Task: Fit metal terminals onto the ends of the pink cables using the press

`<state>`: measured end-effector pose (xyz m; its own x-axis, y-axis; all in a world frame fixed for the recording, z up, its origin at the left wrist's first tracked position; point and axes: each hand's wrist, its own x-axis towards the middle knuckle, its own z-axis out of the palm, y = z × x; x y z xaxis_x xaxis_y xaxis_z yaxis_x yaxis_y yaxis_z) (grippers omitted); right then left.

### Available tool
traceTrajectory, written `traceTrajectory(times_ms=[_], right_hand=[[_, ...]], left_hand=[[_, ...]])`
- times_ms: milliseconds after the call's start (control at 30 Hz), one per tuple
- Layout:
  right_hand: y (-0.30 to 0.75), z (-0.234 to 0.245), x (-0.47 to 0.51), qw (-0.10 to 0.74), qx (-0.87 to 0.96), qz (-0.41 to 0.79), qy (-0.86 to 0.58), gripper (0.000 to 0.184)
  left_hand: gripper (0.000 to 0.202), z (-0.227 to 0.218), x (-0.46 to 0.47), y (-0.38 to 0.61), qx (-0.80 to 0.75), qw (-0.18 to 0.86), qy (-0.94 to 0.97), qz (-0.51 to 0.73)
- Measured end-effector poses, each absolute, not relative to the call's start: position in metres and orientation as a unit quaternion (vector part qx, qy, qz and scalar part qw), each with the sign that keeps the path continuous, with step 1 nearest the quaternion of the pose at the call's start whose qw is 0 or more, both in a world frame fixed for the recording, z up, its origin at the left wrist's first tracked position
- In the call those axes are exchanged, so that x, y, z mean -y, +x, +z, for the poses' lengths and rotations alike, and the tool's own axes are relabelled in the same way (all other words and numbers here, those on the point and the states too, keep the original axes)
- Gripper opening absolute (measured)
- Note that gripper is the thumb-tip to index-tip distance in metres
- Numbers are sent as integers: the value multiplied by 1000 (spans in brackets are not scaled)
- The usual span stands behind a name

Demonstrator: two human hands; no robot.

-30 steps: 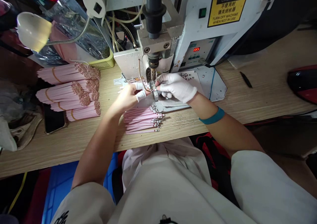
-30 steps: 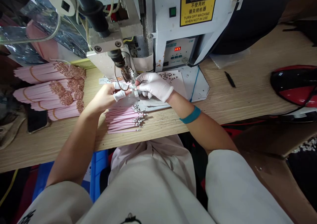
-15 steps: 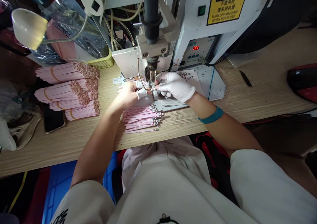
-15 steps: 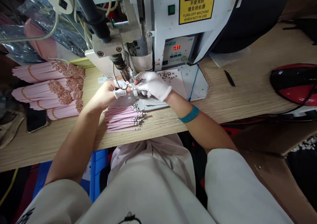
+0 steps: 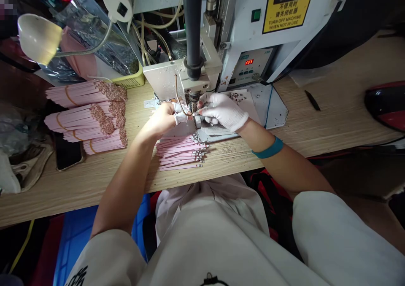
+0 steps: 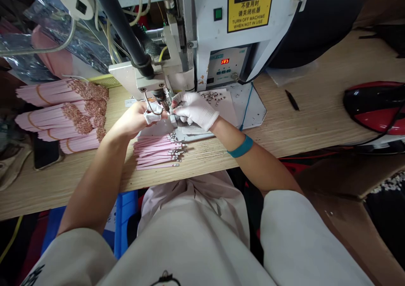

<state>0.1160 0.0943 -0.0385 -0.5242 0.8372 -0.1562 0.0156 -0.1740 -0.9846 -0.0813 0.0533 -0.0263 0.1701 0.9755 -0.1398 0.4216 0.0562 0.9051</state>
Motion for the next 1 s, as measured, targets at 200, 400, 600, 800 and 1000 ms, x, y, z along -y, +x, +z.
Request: traceTrajectory(times_ms=[200,400,600,800,1000], right_hand=[[113,-41,-92,315,562,666,-377,19],[132,-35,-103,324,640,576,-392,10],[148,-35,-114,291,782,324,-446,9],[135,-46,-112,199,856,230,-417,13],[135,-42,-108,260,805,298,-441,7]], left_hand=[[21,-25,-53,-77,-561,459,614,312],[19,-21,-47,-92,-560,435,649,278],[22,-14,-33,-105,-566,365,727,135],[21,-22,-39,-91,-651,179,720,164],[23,-38,-47,-88,-676,97,719,133]])
